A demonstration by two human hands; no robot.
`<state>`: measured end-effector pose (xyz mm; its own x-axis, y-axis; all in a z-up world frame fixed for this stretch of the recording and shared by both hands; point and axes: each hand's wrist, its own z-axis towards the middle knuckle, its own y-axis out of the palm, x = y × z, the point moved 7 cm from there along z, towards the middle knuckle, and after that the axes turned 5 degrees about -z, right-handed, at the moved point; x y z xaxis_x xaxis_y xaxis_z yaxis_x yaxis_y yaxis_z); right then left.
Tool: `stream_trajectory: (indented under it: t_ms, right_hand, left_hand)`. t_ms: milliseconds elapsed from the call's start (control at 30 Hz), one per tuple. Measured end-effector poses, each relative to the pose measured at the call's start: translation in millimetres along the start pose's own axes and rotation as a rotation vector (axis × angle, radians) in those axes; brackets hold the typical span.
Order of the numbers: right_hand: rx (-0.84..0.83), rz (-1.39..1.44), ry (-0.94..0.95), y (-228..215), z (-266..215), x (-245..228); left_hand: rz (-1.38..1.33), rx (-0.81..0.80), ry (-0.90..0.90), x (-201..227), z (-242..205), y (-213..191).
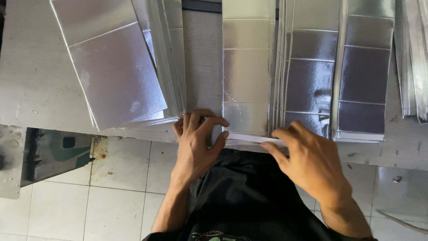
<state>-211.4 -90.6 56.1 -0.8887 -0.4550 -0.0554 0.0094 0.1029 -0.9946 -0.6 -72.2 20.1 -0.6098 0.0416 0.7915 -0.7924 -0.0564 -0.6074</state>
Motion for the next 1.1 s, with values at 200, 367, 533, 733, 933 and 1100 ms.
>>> stream_trajectory:
  t_ms: [200, 367, 533, 733, 933, 1100]
  right_hand:
    - [0.053, 0.378, 0.128, 14.8, -6.3, 31.6]
    - [0.15, 0.344, 0.186, 23.8, -4.6, 30.3]
    - [0.088, 0.319, 0.253, 27.5, 0.1, 30.2]
    - [0.141, 0.353, 0.246, 25.2, 2.8, 27.0]
    - [0.189, 0.29, 0.227, 23.1, 2.0, 24.6]
    - [0.161, 0.304, 0.229, 21.8, 0.3, 21.6]
  left_hand:
    - [0.001, 0.008, 0.01, -0.1, -1.4, 1.6]
    - [0.012, 0.003, 0.001, 4.0, -0.7, 0.8]
    - [0.011, 0.019, 0.044, 4.6, -0.2, -1.4]
    - [-0.002, 0.03, 0.04, 4.5, -1.0, -0.5]
    - [0.09, 0.099, 0.049, 12.1, -4.4, 13.9]
    - [0.297, 0.208, 0.102, 30.3, -13.1, 47.5]
